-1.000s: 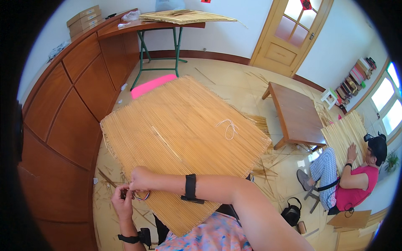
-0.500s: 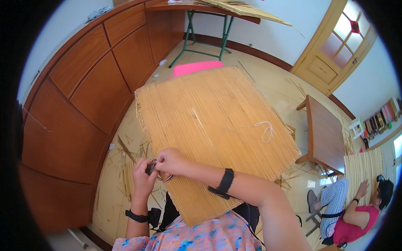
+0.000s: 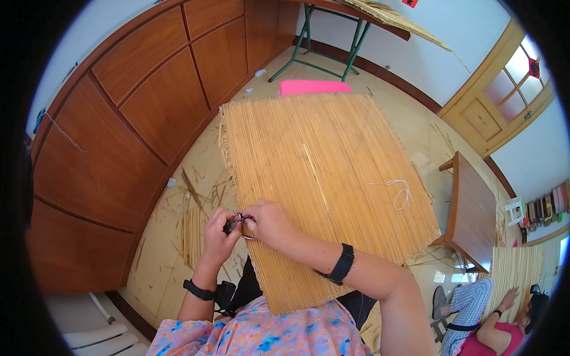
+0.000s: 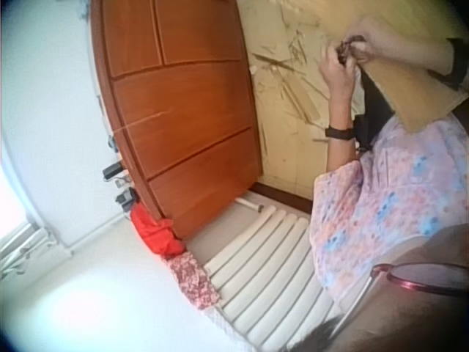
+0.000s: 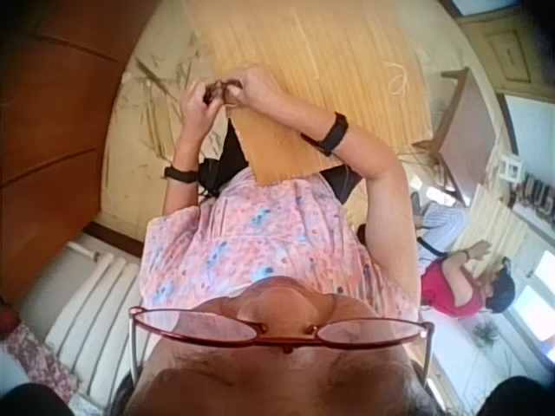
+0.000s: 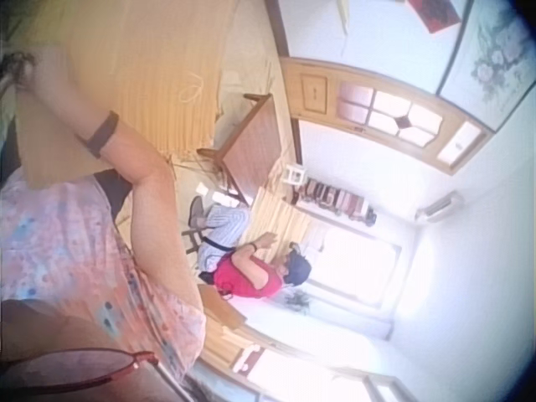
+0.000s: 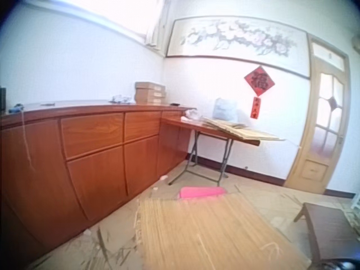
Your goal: The person constructs a mat by aligning straw stalks on a wooden board and securing them with a thin wire using pliers to tighten and cut the connections.
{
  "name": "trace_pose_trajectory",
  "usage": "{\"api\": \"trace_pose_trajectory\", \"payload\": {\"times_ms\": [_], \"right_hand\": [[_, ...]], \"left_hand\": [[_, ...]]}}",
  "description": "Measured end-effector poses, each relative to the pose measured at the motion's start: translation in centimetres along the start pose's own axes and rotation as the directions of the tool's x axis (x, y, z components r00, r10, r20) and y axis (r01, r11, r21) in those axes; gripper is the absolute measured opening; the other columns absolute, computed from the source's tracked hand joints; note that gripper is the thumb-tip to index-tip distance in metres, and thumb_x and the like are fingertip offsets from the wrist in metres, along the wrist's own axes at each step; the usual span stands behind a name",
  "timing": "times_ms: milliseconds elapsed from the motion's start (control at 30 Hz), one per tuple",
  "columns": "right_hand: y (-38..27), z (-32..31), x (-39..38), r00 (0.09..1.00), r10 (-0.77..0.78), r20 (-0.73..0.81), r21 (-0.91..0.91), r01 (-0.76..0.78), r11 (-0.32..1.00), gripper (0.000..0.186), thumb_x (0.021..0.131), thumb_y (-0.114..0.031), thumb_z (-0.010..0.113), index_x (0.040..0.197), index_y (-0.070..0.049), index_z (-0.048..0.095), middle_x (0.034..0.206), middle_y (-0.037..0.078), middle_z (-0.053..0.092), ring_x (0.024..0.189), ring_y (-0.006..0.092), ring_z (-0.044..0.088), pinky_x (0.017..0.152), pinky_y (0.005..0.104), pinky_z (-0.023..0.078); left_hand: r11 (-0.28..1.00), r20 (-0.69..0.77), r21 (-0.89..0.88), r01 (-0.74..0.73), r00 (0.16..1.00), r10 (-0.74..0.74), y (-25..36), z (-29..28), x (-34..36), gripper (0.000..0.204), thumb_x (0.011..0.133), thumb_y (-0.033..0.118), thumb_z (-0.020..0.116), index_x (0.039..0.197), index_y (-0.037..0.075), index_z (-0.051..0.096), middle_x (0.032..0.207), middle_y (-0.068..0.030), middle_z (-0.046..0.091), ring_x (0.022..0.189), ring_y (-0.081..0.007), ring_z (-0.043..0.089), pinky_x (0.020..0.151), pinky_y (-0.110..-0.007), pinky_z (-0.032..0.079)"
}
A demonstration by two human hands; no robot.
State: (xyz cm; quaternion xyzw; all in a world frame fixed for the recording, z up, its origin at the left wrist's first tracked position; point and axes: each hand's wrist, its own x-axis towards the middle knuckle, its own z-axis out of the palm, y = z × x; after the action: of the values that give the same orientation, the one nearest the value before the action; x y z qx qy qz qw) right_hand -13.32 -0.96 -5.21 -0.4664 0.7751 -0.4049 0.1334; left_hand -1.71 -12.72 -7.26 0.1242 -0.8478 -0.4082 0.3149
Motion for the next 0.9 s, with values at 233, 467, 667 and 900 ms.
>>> {"api": "trace_pose_trajectory", "payload": {"times_ms": [233, 467, 667, 900], "right_hand": [[-1.2, -0.2, 0.1, 0.996, -0.060, 0.067, -0.024, 0.062, 0.998, 0.014, 0.071, -0.015, 0.067, 0.079, -0.004, 0.066, 0.071, 0.013, 0.060, 0.063, 0.0268, 0.060, 0.058, 0.0356, 0.048], [-1.3, -0.3, 0.2, 0.994, 0.030, 0.104, 0.033, -0.034, 0.999, 0.014, 0.070, -0.016, 0.068, 0.076, -0.003, 0.065, 0.069, 0.011, 0.059, 0.061, 0.0240, 0.060, 0.057, 0.0337, 0.048], [-1.2, -0.4, 0.3, 0.996, 0.013, 0.086, 0.047, -0.017, 0.999, 0.013, 0.070, -0.015, 0.068, 0.076, -0.003, 0.065, 0.069, 0.011, 0.059, 0.060, 0.0245, 0.060, 0.057, 0.0343, 0.048], [-1.3, -0.8, 0.3, 0.993, -0.033, 0.109, 0.009, 0.032, 0.999, 0.013, 0.069, -0.012, 0.067, 0.077, -0.003, 0.063, 0.070, 0.010, 0.058, 0.062, 0.0237, 0.059, 0.057, 0.0339, 0.048]], "left_hand": [[0.998, -0.070, -0.033, 0.063, 0.995, -0.065, 0.1, -1.1, -0.7, 0.011, 0.074, 0.002, 0.065, 0.082, 0.001, 0.057, 0.072, -0.0101, 0.051, 0.060, -0.0217, 0.051, 0.054, -0.030, 0.041], [0.969, -0.032, -0.145, 0.198, 0.978, -0.205, 0.3, -1.1, -1.5, 0.007, 0.076, 0.000, 0.063, 0.082, 0.000, 0.060, 0.070, -0.0033, 0.057, 0.059, -0.0078, 0.049, 0.053, -0.022, 0.040], [0.959, 0.011, -0.142, 0.246, 0.969, -0.247, 0.8, -0.9, -1.1, 0.009, 0.076, 0.003, 0.065, 0.082, -0.001, 0.060, 0.067, -0.0028, 0.057, 0.056, -0.0071, 0.048, 0.052, -0.022, 0.040], [0.915, 0.059, -0.188, 0.356, 0.934, -0.352, 1.8, -1.3, -0.5, 0.013, 0.075, 0.005, 0.066, 0.085, -0.001, 0.060, 0.067, -0.0062, 0.059, 0.055, -0.0096, 0.051, 0.050, -0.025, 0.041]]}}
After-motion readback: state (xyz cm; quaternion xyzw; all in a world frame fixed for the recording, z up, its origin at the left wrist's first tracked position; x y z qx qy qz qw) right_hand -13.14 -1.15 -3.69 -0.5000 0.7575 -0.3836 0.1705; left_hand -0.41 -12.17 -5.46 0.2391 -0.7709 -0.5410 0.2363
